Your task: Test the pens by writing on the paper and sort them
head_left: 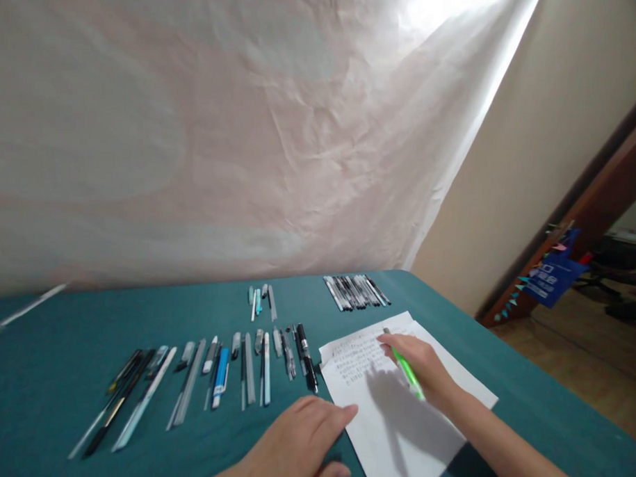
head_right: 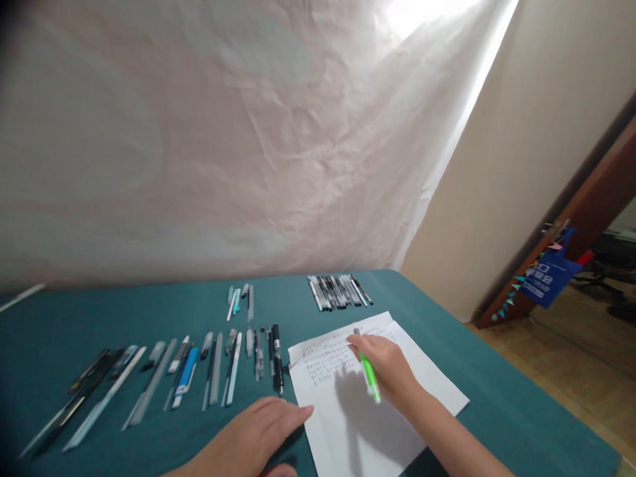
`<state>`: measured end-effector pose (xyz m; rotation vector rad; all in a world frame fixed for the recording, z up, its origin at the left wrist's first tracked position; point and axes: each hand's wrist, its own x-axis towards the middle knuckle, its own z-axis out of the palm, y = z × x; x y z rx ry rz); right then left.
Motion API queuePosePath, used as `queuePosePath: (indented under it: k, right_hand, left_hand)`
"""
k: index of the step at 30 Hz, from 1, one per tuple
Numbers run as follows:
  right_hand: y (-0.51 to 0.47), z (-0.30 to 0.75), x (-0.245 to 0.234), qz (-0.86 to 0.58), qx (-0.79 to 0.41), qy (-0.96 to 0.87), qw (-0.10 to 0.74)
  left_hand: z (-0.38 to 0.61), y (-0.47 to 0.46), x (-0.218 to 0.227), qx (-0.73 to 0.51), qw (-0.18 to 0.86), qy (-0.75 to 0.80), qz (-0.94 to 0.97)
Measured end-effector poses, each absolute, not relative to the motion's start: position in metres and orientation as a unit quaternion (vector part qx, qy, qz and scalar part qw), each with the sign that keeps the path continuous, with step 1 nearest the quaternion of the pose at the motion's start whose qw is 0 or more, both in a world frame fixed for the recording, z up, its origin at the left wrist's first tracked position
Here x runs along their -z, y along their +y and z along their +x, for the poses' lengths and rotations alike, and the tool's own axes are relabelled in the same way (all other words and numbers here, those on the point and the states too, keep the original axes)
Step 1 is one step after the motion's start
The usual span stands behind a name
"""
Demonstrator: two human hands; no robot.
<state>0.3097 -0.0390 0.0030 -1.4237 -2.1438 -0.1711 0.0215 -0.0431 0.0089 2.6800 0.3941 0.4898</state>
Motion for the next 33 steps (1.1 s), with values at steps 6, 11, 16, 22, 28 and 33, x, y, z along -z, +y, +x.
queuePosePath:
  k: [6, 11, 16, 22, 28, 33]
  right_hand:
    - [-0.031, 0.223, -0.02, -0.437, 0.205, -0.868, 0.115]
    - [-0.024, 0.195, -0.017, -0.417, 0.231, -0.871, 0.122]
    - [-0.026, 0.191, -0.013, -0.418, 0.234, -0.868, 0.131]
    - [-0.028, 0.189, -0.011, -0.421, 0.238, -0.863, 0.148]
    - [-0.024, 0.196, -0.01, -0.454, 0.066, -0.857, 0.233]
    - [-0.024, 0.19, -0.019, -0.504, -0.237, -0.753, 0.349]
  left_hand:
    - [0.019, -0.044, -0.01, -0.209, 0.188, 0.14, 0.949]
    - [0.014, -0.046, -0.011, -0.203, 0.177, 0.17, 0.948]
    - [0.011, -0.049, -0.018, -0.214, 0.192, 0.185, 0.94]
    - [0.01, -0.052, -0.018, -0.209, 0.199, 0.179, 0.941]
    - [0.009, -0.051, -0.018, -0.234, 0.245, 0.223, 0.914]
    - [0.008, -0.049, -0.017, -0.249, 0.28, 0.272, 0.887]
